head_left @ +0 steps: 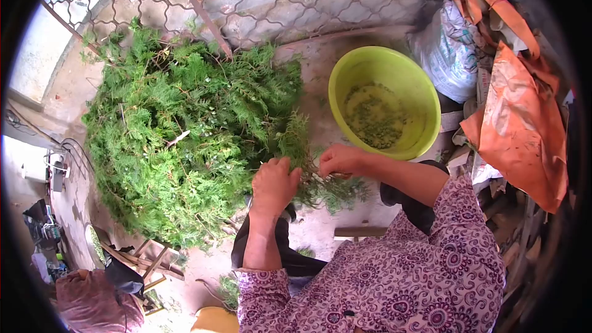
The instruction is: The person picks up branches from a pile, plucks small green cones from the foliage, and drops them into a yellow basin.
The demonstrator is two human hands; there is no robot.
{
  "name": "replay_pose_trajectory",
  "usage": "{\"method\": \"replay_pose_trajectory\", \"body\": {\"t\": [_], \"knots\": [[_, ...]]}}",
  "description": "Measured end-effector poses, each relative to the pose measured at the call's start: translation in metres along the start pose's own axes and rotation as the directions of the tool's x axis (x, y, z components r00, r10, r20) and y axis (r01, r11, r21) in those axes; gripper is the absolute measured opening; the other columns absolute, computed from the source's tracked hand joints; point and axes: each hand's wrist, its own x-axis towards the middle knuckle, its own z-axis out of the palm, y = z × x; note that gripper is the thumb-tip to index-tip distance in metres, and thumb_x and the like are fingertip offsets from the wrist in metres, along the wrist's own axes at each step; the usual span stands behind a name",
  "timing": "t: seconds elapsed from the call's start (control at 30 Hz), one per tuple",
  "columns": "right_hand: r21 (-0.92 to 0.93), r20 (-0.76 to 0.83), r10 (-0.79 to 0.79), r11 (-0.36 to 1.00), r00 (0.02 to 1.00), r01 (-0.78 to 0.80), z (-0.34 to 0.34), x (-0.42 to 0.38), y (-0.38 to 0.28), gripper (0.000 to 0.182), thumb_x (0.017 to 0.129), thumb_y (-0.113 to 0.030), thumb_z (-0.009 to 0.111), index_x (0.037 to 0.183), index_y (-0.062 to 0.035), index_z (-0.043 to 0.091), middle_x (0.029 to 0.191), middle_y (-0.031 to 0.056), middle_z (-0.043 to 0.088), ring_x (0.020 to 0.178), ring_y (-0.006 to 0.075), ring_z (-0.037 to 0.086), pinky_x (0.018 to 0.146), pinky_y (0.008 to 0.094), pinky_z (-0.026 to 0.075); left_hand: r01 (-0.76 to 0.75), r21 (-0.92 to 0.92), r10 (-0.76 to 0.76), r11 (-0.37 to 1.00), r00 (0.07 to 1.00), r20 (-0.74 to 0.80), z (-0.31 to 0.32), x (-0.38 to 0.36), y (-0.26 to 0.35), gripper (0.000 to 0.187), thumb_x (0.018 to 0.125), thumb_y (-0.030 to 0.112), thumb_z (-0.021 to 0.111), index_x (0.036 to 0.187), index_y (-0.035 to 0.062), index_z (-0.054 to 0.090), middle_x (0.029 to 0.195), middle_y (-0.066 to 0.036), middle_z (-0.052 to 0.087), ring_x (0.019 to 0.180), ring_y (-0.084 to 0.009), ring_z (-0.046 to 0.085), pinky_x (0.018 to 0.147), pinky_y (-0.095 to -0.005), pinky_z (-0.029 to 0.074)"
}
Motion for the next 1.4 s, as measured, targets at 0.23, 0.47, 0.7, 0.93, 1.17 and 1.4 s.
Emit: {"method": "replay_pose_trajectory", "body": {"t": [0.23, 0.47, 0.7, 0.93, 1.17, 1.4], "knots": [[-0.263, -0.134, -0.218, 0.948, 0.967, 0.177, 0.025, -0.047, -0.013, 0.022, 0.062, -0.021, 0.062, 0.061, -0.0001, 0.059, 0.051, 0.0030, 0.052, 0.045, 0.0127, 0.047, 0.043, 0.0274, 0.038, 0.235, -0.600, -0.228, 0.765, 0.970, 0.089, 0.023, 0.023, 0.023, 0.036, 0.077, 0.037, 0.063, 0.077, 0.0017, 0.054, 0.069, -0.011, 0.057, 0.058, -0.0200, 0.051, 0.055, -0.0320, 0.041], [-0.409, -0.041, -0.295, 0.877, 0.955, 0.253, 0.022, -0.029, 0.013, 0.027, 0.068, -0.027, 0.062, 0.060, -0.0022, 0.057, 0.052, 0.0010, 0.051, 0.051, 0.0096, 0.048, 0.049, 0.0288, 0.040, 0.224, -0.974, -0.359, 0.015, 0.911, 0.204, 0.050, 0.035, 0.038, 0.019, 0.082, 0.013, 0.056, 0.093, -0.0024, 0.055, 0.078, -0.001, 0.056, 0.066, -0.0070, 0.048, 0.057, -0.0223, 0.040], [-0.240, -0.288, -0.448, 0.889, 0.846, 0.389, -0.044, -0.055, -0.032, 0.019, 0.079, -0.023, 0.059, 0.076, -0.0045, 0.058, 0.058, -0.0029, 0.048, 0.051, 0.0042, 0.043, 0.046, 0.0223, 0.036, 0.287, -0.915, -0.219, 0.282, 0.948, 0.229, 0.030, 0.035, 0.056, 0.016, 0.087, 0.012, 0.049, 0.099, 0.0027, 0.054, 0.080, 0.001, 0.054, 0.072, -0.0066, 0.047, 0.063, -0.0213, 0.040], [0.179, -0.390, -0.384, 0.860, 0.837, 0.478, -0.063, -0.061, -0.029, 0.019, 0.083, -0.023, 0.058, 0.087, -0.0051, 0.058, 0.066, -0.0046, 0.049, 0.054, 0.0028, 0.042, 0.046, 0.0190, 0.033, 0.152, -0.883, 0.044, 0.445, 0.981, 0.191, 0.031, 0.033, 0.068, 0.022, 0.091, 0.020, 0.045, 0.099, 0.0021, 0.055, 0.073, 0.004, 0.049, 0.070, -0.0054, 0.042, 0.063, -0.0212, 0.036], [0.069, -0.074, -0.326, 0.941, 0.942, 0.331, -0.065, -0.065, -0.030, 0.022, 0.082, -0.026, 0.058, 0.091, -0.0060, 0.060, 0.067, -0.0045, 0.051, 0.056, 0.0037, 0.045, 0.049, 0.0185, 0.036, 0.180, -0.866, 0.111, 0.467, 0.959, 0.260, 0.025, 0.035, 0.073, 0.023, 0.091, 0.023, 0.046, 0.096, 0.0025, 0.055, 0.074, 0.004, 0.048, 0.070, -0.0051, 0.042, 0.063, -0.0220, 0.037], [-0.279, -0.227, -0.560, 0.821, 0.797, 0.498, -0.060, -0.052, -0.022, 0.015, 0.080, -0.018, 0.059, 0.083, -0.0034, 0.062, 0.069, -0.0027, 0.055, 0.061, 0.0026, 0.048, 0.055, 0.0181, 0.039, 0.226, -0.878, 0.044, 0.423, 0.962, 0.269, 0.025, 0.039, 0.075, 0.020, 0.090, 0.020, 0.048, 0.091, 0.0024, 0.056, 0.073, 0.005, 0.050, 0.067, -0.0049, 0.041, 0.060, -0.0219, 0.037]]}}
